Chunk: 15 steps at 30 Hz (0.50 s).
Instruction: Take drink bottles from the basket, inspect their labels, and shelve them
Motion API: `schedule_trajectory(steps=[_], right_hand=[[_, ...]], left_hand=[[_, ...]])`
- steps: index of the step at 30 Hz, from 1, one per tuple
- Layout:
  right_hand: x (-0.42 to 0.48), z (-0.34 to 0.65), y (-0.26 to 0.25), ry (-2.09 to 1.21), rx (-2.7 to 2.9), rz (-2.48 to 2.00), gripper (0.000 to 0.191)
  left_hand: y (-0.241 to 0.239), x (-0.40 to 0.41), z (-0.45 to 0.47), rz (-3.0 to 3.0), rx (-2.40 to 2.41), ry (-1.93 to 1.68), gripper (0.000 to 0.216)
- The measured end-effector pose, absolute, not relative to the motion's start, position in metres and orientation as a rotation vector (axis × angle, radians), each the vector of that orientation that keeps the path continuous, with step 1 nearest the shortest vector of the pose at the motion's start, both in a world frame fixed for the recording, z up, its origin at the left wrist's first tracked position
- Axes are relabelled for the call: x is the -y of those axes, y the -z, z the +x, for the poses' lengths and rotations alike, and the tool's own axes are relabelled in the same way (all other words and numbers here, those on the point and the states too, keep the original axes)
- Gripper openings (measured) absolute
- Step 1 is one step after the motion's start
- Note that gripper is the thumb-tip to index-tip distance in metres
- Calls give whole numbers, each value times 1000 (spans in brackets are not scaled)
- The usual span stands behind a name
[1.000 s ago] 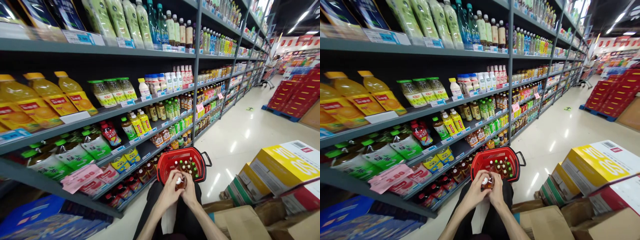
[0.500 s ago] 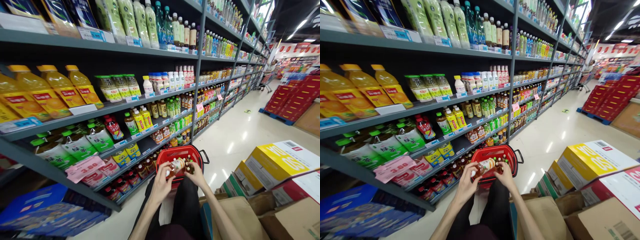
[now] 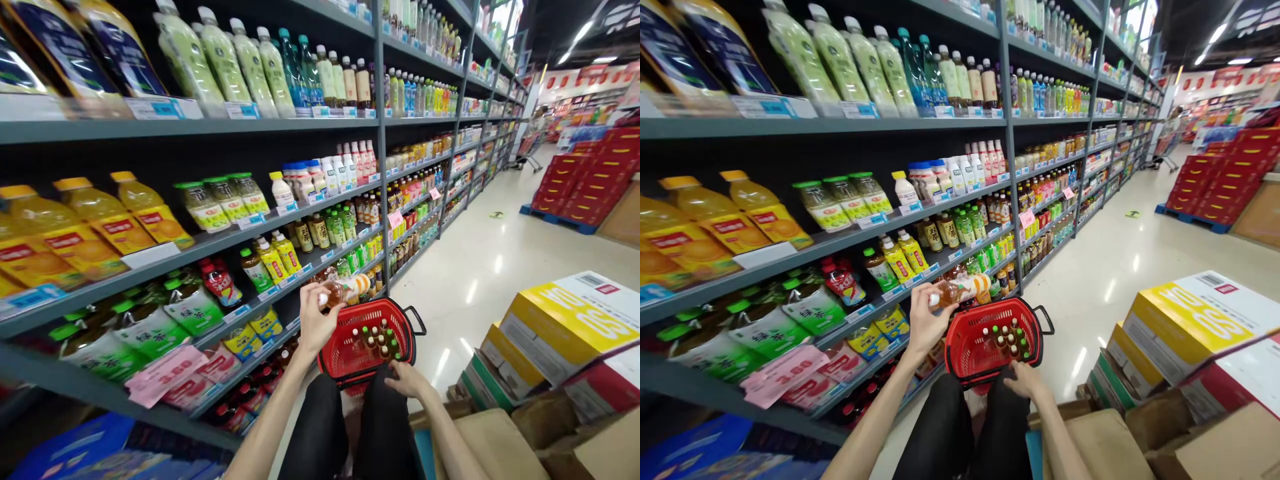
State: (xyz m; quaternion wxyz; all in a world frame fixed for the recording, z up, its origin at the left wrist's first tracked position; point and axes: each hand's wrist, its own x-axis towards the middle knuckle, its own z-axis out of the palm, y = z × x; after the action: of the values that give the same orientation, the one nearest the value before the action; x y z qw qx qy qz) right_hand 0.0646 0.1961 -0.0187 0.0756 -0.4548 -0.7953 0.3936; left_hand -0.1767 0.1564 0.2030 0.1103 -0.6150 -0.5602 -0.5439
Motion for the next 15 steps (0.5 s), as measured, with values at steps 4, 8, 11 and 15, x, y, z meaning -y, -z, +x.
schedule_trajectory(steps=[4,8,11,15], right_hand=[[-189,66,8,-1249,2526,-1443,44],[-184,62,1,-1249,2561,-1466,47],[-182,56,13,-1213,2608,-1475,52],[-181,51,44,-1139,2540,-1567,48]], left_hand=[[-210,-223,-184,-1744,1650,1599,39],[-224,-303,-189,-1739,1639,1593,42],[-233,-370,-194,-1742,1645,1581,43],[-239,-465,-206,-1819,1614,1535,43]])
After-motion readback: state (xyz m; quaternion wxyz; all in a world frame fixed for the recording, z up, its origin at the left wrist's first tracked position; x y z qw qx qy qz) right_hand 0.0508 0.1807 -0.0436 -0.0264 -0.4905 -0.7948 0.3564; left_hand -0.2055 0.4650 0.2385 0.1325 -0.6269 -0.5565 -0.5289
